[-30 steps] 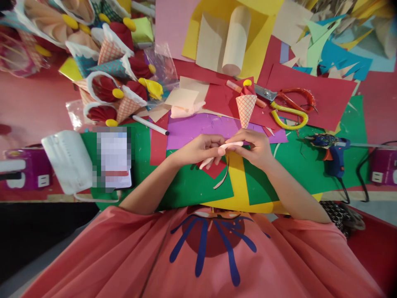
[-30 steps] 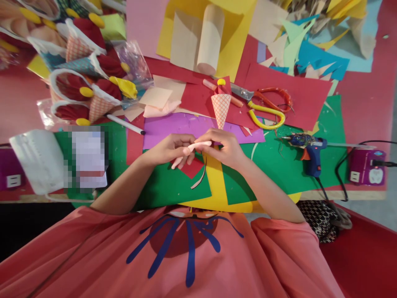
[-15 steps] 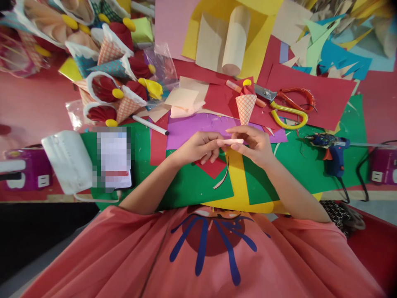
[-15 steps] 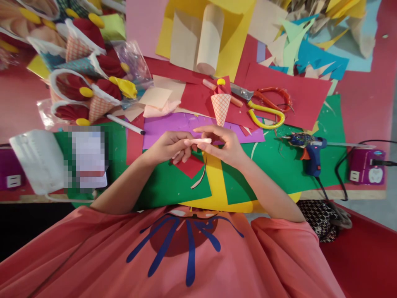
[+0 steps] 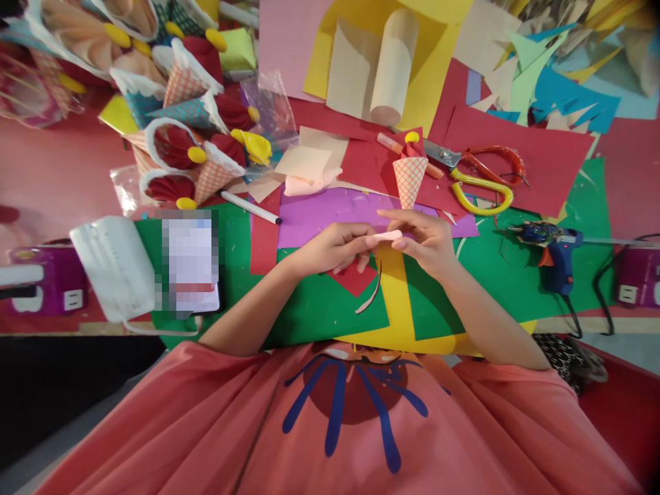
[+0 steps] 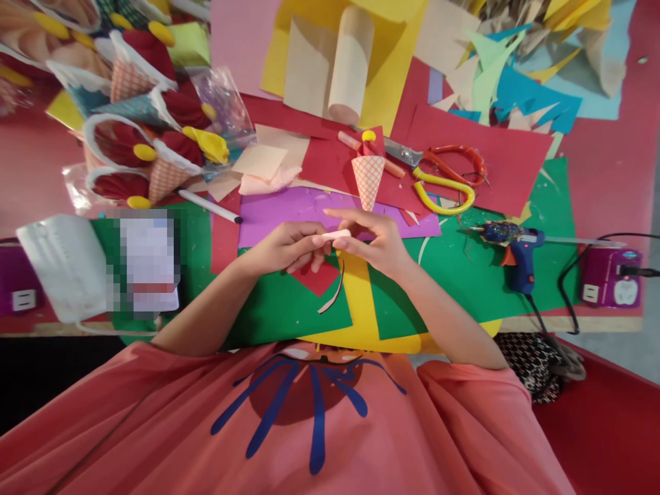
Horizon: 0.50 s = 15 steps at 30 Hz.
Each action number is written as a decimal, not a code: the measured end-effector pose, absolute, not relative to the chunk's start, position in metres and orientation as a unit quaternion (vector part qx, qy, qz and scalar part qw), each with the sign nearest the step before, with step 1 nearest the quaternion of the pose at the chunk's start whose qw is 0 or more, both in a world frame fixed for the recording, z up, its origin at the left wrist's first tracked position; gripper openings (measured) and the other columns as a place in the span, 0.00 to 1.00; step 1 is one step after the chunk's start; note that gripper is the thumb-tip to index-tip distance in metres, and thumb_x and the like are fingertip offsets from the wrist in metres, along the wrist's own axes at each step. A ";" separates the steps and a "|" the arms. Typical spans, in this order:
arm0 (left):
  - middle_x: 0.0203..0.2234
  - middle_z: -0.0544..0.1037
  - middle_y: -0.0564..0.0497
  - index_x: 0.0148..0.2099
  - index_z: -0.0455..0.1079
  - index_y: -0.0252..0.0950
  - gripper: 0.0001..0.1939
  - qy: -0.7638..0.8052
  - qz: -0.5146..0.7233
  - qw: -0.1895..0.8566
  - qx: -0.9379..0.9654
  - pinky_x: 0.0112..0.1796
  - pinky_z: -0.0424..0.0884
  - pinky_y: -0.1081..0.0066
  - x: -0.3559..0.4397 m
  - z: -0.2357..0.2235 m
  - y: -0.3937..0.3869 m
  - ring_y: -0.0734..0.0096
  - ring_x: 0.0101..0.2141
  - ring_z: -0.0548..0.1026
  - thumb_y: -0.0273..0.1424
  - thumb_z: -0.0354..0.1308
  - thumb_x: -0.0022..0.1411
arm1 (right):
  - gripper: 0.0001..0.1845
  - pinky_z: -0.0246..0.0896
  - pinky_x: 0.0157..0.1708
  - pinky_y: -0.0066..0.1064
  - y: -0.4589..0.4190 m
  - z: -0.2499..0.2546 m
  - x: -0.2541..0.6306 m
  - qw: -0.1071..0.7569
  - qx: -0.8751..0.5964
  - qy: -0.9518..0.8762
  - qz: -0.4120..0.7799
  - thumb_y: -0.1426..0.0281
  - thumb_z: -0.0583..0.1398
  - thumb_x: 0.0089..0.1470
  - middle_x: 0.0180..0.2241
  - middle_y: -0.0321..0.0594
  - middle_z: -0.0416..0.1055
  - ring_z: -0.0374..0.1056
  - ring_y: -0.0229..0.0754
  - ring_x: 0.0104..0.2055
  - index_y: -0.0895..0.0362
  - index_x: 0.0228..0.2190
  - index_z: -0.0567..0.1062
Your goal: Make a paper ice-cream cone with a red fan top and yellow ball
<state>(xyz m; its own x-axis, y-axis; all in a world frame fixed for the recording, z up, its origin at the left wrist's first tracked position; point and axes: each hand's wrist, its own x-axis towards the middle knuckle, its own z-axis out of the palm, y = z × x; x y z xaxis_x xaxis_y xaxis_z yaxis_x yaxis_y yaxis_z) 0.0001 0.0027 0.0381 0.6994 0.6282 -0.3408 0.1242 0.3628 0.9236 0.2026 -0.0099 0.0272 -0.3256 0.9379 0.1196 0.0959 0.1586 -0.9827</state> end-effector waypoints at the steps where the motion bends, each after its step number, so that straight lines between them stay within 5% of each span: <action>1: 0.15 0.73 0.57 0.33 0.64 0.34 0.28 0.352 0.167 0.744 0.543 0.11 0.53 0.82 0.000 0.038 0.003 0.87 0.09 0.58 0.58 0.56 0.59 | 0.22 0.65 0.27 0.23 -0.010 0.027 0.202 0.413 -0.405 -0.637 0.509 0.52 0.66 0.52 0.27 0.33 0.76 0.71 0.32 0.28 0.53 0.44 0.81; 9: 0.15 0.72 0.58 0.38 0.67 0.33 0.29 0.350 0.167 0.751 0.534 0.11 0.55 0.83 -0.003 0.037 0.003 0.85 0.10 0.62 0.56 0.62 0.55 | 0.19 0.67 0.26 0.25 -0.011 0.028 0.202 0.388 -0.441 -0.640 0.495 0.52 0.64 0.55 0.28 0.37 0.80 0.74 0.34 0.27 0.55 0.32 0.83; 15: 0.12 0.70 0.59 0.34 0.64 0.34 0.29 0.351 0.161 0.745 0.544 0.11 0.54 0.84 -0.002 0.035 0.002 0.85 0.10 0.62 0.58 0.59 0.57 | 0.26 0.65 0.25 0.23 -0.011 0.026 0.202 0.383 -0.403 -0.666 0.498 0.50 0.64 0.53 0.27 0.33 0.77 0.71 0.32 0.27 0.55 0.46 0.80</action>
